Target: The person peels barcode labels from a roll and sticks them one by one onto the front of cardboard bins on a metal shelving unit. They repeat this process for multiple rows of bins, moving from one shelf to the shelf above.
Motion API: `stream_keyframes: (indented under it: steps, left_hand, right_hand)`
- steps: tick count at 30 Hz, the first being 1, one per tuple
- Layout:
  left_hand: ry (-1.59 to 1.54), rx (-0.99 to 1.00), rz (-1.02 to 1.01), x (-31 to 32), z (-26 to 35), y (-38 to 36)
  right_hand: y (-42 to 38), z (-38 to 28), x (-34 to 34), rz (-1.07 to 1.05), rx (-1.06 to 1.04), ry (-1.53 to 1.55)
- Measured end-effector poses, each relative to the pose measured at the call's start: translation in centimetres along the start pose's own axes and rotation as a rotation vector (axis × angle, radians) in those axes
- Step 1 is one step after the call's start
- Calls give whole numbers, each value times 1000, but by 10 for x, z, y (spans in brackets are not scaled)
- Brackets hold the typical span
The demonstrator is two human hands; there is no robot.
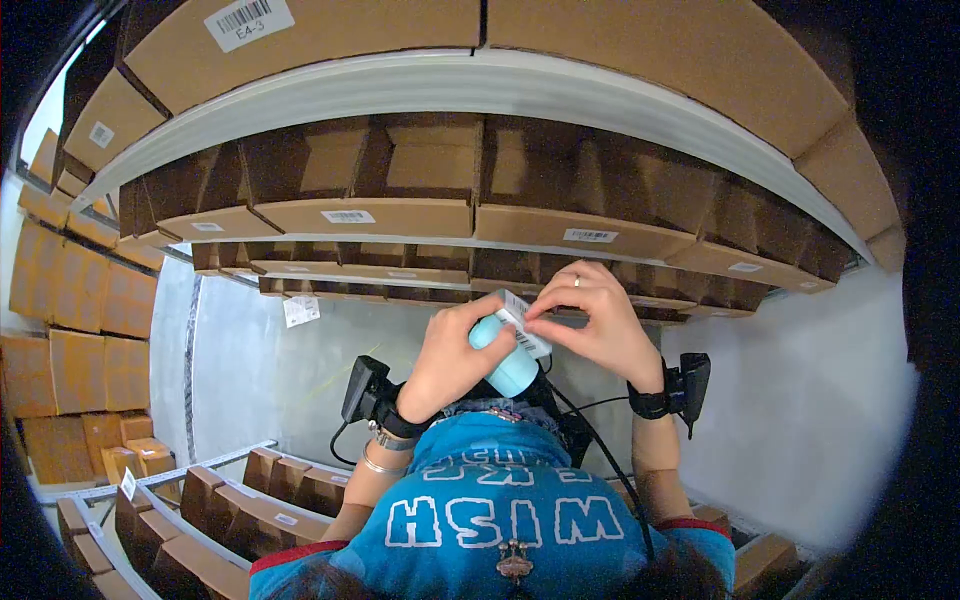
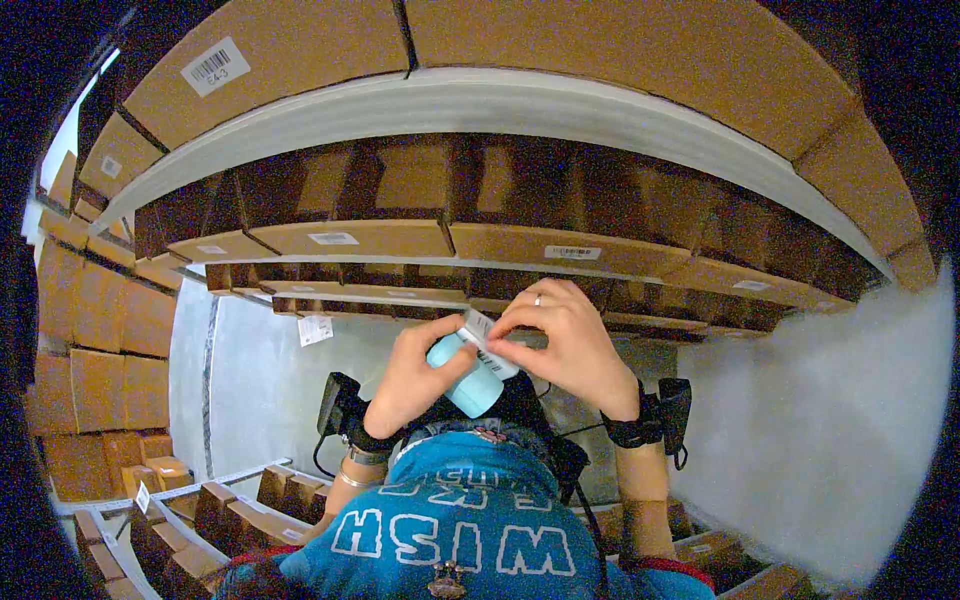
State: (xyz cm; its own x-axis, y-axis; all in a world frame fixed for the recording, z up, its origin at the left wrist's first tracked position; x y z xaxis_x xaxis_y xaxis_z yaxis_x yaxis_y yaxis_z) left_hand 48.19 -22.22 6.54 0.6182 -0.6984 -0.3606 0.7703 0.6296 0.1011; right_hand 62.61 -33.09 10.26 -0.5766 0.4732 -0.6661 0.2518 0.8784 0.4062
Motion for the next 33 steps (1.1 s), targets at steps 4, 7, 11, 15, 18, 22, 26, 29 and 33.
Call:
stream_keyframes:
  steps: [4, 7, 11, 15, 18, 22, 26, 29, 33]
  left_hand:
    - [37, 41, -8, 3, 5, -4]
    - [88, 101, -27, 5, 2, -6]
    - [82, 95, -86, 4, 9, -6]
    - [35, 102, -154, 4, 10, -6]
    - [39, 118, -165, 3, 16, -7]
    - [4, 108, -157, 5, 9, -11]
    - [-87, 45, -131, 1, 10, -10]
    - [-94, 35, -95, -2, 10, -6]
    - [-64, 52, -74, -6, 2, -2]
  right_hand:
    - [-9, -2, 0, -4, 37, 57]
    - [-13, 10, 1, -63, 88, 130]
    - [-17, 25, 7, -179, 169, 423]
    - [-18, 29, 7, -272, 206, 594]
    - [-16, 28, 4, -288, 189, 607]
    - [-16, 31, -1, -291, 152, 618]
    - [-8, 25, -32, -193, 171, 464]
    - [6, 0, -85, 13, 55, 226]
    - [24, -45, -147, 685, -222, -404]
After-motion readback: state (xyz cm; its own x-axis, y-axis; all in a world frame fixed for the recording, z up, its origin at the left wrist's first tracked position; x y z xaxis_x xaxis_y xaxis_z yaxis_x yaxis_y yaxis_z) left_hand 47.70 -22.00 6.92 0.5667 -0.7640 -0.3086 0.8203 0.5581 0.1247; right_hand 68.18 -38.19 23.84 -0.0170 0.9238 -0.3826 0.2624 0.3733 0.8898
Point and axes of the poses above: each hand's wrist, its own y-axis towards the middle knuckle, its own x-axis out of the palm, z = x × y, the point moved 3 cm from there along y, towards the middle knuckle, and after that the axes turned 8 degrees about z, right-handed, at the moved point
